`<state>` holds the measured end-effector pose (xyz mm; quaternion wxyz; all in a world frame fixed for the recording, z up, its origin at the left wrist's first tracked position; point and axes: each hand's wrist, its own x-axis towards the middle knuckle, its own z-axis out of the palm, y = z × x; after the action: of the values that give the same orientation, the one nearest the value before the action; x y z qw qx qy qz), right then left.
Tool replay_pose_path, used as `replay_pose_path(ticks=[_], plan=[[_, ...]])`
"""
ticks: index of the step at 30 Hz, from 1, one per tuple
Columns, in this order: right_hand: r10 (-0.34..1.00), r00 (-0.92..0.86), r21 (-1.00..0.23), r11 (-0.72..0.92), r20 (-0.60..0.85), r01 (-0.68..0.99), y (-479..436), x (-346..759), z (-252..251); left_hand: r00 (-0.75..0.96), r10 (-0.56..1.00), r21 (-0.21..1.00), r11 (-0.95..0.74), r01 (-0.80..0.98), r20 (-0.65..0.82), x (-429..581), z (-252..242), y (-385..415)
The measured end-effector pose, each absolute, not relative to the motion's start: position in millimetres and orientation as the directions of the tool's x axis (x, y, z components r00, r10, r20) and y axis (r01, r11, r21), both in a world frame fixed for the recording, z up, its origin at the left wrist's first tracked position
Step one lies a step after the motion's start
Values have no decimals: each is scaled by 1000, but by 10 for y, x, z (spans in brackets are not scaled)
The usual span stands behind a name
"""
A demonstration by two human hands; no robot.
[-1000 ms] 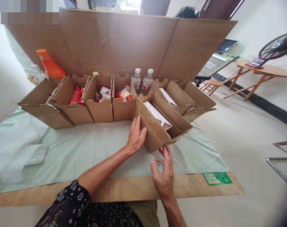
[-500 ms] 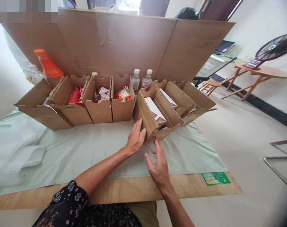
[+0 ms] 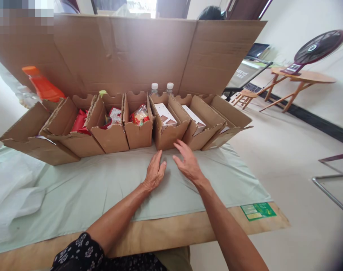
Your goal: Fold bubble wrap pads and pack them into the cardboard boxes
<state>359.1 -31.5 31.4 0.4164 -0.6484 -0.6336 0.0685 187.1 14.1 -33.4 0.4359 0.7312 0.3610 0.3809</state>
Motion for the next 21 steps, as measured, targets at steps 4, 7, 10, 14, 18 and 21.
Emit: replay_pose_path(ticks=[4,7,10,14,18,21], plan=[[793,372,-626,16,483,779,-458,3922,708,456,856,908,-366,206,242,1867,-346,137],[782,418,-501,-159,462,851,-400,4162,943,455,857,905,-369,212,242,1871,-358,135],[802,396,-365,-240,447,899,-299,4312,1020,452,861,906,-362,221,234,1870,-365,127],[800,374,-402,-183,470,897,-319,4374,960,455,861,898,-367,242,229,1868,-378,115],[777,374,-485,-103,506,869,-448,4359,878,455,868,906,-339,253,198,1871,-390,99],[777,374,-513,-77,506,855,-487,4340,843,456,873,914,-315,256,173,1878,-382,84]])
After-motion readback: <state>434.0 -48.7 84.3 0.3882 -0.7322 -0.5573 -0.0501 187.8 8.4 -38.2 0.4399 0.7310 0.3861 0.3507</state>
